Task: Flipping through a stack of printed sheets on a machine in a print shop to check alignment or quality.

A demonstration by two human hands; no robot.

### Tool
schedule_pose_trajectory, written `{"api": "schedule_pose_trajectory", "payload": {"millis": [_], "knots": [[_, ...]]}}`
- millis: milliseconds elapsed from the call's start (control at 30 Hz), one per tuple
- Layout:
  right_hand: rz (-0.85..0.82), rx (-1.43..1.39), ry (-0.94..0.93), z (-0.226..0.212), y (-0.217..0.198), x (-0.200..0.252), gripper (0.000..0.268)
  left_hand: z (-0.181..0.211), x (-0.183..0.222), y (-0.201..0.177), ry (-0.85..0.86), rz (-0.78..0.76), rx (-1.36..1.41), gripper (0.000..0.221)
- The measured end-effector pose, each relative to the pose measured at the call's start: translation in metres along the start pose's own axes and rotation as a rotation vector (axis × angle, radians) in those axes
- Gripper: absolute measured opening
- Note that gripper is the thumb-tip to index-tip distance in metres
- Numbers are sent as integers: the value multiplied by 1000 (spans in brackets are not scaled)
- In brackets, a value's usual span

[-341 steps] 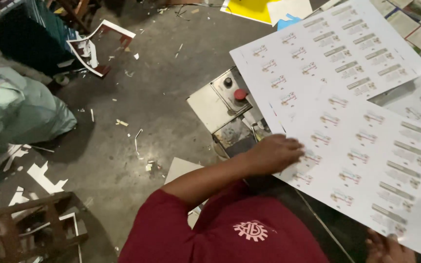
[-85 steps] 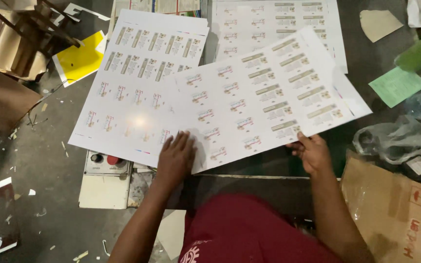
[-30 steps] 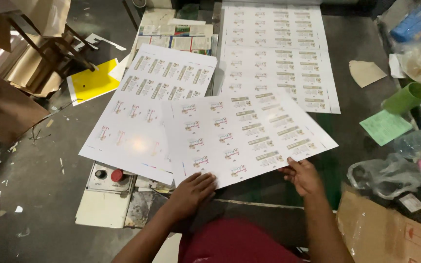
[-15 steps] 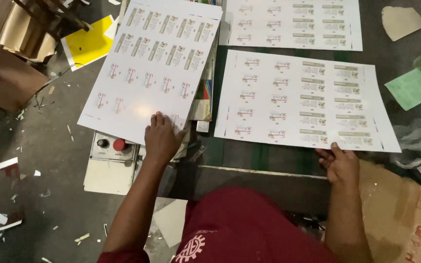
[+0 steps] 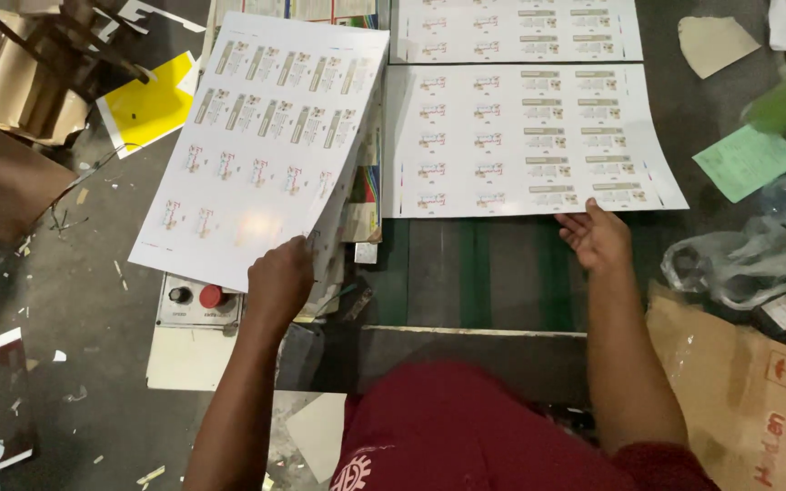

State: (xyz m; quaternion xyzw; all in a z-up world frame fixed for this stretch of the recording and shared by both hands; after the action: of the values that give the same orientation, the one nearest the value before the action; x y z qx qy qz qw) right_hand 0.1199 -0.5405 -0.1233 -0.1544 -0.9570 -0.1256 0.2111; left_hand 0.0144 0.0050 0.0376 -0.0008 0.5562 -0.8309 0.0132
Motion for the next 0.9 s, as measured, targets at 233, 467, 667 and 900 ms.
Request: {"api": "schedule_pose_trajectory", "payload": {"millis": [233, 467, 667, 900], "knots": [[-100, 156, 27, 17, 21, 40, 38, 12, 34, 8, 255, 258, 156, 28], [-464, 350, -30, -30, 132, 112, 46, 33, 51, 49, 565, 191, 118, 47], [-344, 360, 23, -18, 121, 92, 32, 35, 62, 59, 717, 112, 69, 51], [-184, 115, 9, 28, 32, 96, 25, 26, 49, 54, 516, 172, 143, 38]]}}
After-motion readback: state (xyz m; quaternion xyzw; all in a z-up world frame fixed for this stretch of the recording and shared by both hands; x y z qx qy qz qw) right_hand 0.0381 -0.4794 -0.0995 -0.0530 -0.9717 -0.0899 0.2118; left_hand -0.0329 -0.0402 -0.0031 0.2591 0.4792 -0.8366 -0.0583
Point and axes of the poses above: each hand's wrist, its own x-axis away from the middle knuckle, its own y-axis out of the palm, z = x × y, the point moved 1 cm from there along -x, towards the middle knuckle, and after that the axes turned 9 degrees about x, right-handed, at the moved point
